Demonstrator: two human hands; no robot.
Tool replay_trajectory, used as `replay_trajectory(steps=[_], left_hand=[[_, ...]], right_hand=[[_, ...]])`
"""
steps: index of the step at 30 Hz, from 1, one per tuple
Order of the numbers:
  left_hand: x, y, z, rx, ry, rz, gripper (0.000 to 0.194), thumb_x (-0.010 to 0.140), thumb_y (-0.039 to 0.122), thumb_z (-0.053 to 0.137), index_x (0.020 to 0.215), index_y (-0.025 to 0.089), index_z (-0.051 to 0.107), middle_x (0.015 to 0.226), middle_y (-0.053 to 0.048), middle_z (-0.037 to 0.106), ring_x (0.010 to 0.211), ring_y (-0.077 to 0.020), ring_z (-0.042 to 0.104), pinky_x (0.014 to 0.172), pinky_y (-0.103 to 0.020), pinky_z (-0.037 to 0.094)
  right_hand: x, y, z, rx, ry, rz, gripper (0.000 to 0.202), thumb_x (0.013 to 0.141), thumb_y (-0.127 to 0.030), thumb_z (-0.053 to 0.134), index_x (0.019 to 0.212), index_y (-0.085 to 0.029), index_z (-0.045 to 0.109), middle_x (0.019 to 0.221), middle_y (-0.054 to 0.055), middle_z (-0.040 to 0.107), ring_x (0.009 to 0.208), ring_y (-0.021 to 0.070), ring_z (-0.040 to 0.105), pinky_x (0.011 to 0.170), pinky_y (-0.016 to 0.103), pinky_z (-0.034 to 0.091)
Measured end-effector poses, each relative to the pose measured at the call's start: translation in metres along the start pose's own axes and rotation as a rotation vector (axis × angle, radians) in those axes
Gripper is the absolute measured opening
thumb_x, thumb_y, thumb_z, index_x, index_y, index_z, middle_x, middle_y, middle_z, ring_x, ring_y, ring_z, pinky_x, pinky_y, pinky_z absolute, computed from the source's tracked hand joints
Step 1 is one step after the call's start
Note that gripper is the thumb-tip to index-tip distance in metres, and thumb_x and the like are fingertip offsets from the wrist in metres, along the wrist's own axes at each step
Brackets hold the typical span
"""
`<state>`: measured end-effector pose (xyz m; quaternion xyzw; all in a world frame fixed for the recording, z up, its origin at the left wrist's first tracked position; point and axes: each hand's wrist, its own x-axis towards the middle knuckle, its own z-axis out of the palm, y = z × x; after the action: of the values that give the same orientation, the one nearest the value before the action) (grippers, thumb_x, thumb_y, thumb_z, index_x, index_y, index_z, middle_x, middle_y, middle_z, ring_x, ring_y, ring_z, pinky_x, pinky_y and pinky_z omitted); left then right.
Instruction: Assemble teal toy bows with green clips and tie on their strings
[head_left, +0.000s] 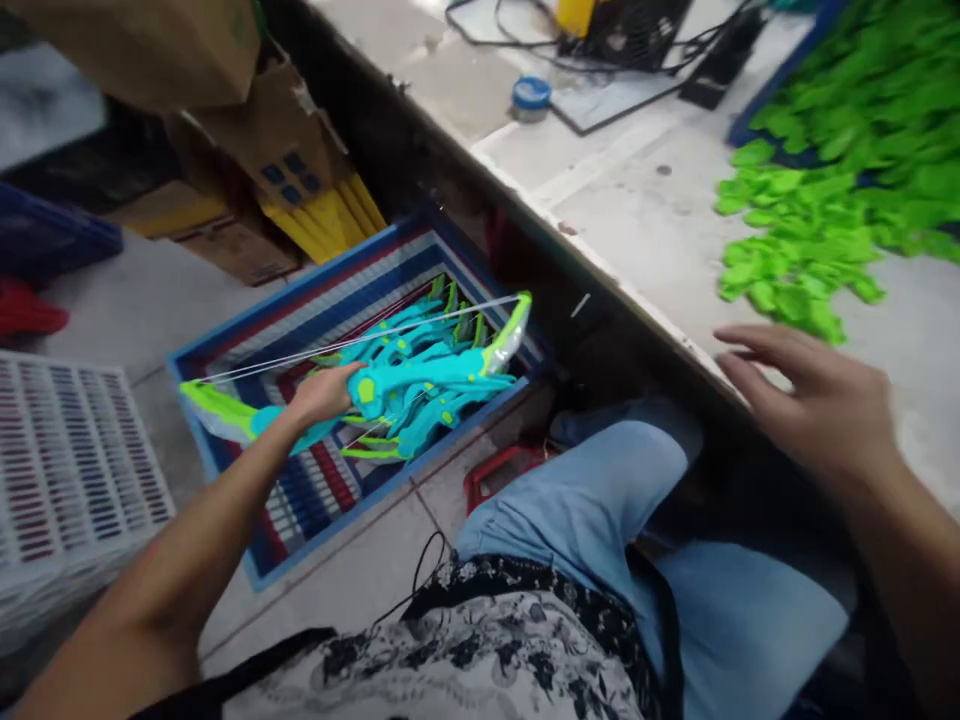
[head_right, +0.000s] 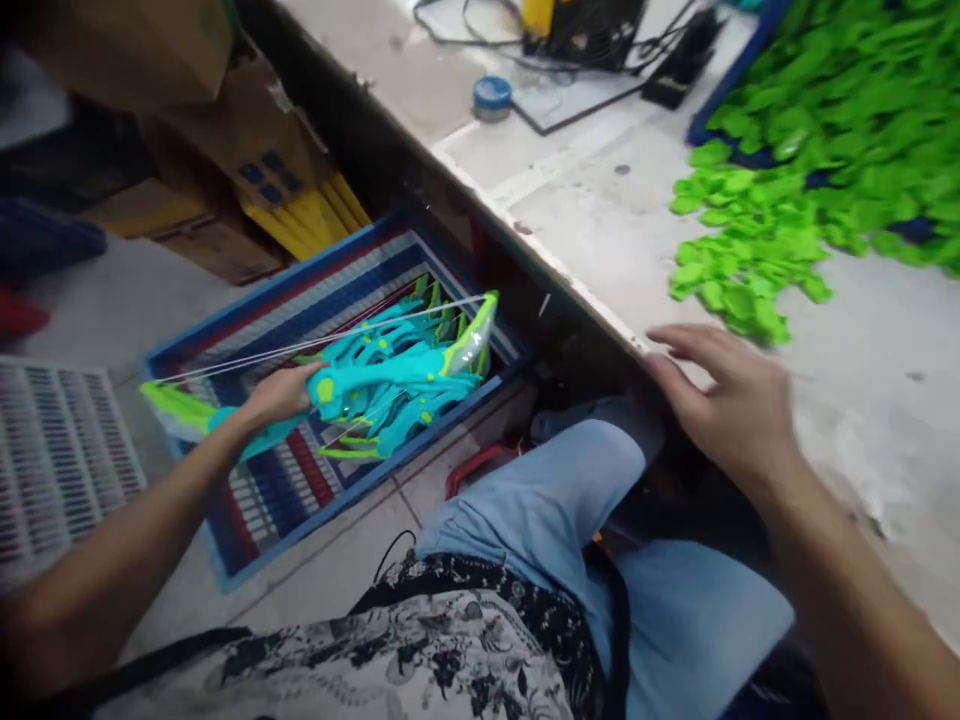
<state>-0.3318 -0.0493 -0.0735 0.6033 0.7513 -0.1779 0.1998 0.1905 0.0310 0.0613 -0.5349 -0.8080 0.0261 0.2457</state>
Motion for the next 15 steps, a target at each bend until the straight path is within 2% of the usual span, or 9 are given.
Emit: replay_trajectory(steps=[2,4,7,9,11,15], left_hand=[[0.023,-0.015,0.025,-0.038,-0.022,-0.131,0.059,0.078,0.028,0.052,0.136,0.02,0.043,0.124,-0.013,0.061,0.112,-0.032,0.058,0.086,-0.037,0.047],[0.048,-0.018,0.05,-0.1,-0.067,-0.204,0.061,0.079,0.028,0.052,0.138,0.02,0.04,0.128,-0.013,0.058,0.116,-0.032,0.055,0.089,-0.037,0.046],[0.081,-0.009,0.087,-0.171,-0.137,-0.235,0.061,0.08,0.032,0.053,0.138,0.02,0.04,0.128,-0.013,0.058,0.116,-0.0309,0.055,0.09,-0.036,0.045],[0.098,0.001,0.112,-0.206,-0.179,-0.229,0.06,0.08,0.035,0.053,0.137,0.022,0.041,0.128,-0.011,0.058,0.115,-0.0299,0.056,0.09,-0.035,0.045],[0.11,0.011,0.135,-0.239,-0.216,-0.216,0.057,0.081,0.035,0.052,0.136,0.023,0.042,0.127,-0.009,0.059,0.115,-0.0291,0.056,0.089,-0.034,0.045],[0.129,0.024,0.17,-0.292,-0.258,-0.202,0.053,0.085,0.031,0.048,0.136,0.021,0.043,0.128,-0.01,0.058,0.114,-0.028,0.055,0.089,-0.034,0.045]], right_hand=[[0.058,-0.009,0.05,0.011,-0.037,-0.15,0.031,0.085,-0.035,0.057,0.109,-0.017,0.066,0.112,0.012,0.066,0.105,0.0229,0.062,0.095,0.034,0.048],[0.105,-0.016,0.093,-0.034,-0.08,-0.256,0.046,0.084,-0.037,0.06,0.121,-0.01,0.059,0.126,0.018,0.057,0.122,0.027,0.05,0.105,0.038,0.039],[0.147,-0.019,0.137,-0.14,-0.179,-0.32,0.067,0.08,-0.04,0.064,0.134,-0.006,0.045,0.138,0.024,0.044,0.134,0.0322,0.035,0.11,0.047,0.028],[0.157,-0.019,0.152,-0.213,-0.234,-0.321,0.076,0.078,-0.044,0.064,0.139,-0.007,0.037,0.142,0.025,0.038,0.136,0.0353,0.03,0.109,0.053,0.027],[0.159,-0.02,0.157,-0.255,-0.24,-0.325,0.081,0.078,-0.051,0.062,0.142,-0.01,0.034,0.144,0.024,0.035,0.136,0.0373,0.029,0.109,0.056,0.027],[0.157,-0.02,0.156,-0.262,-0.248,-0.344,0.09,0.076,-0.069,0.051,0.142,-0.01,0.034,0.145,0.023,0.035,0.136,0.0372,0.03,0.111,0.051,0.028]])
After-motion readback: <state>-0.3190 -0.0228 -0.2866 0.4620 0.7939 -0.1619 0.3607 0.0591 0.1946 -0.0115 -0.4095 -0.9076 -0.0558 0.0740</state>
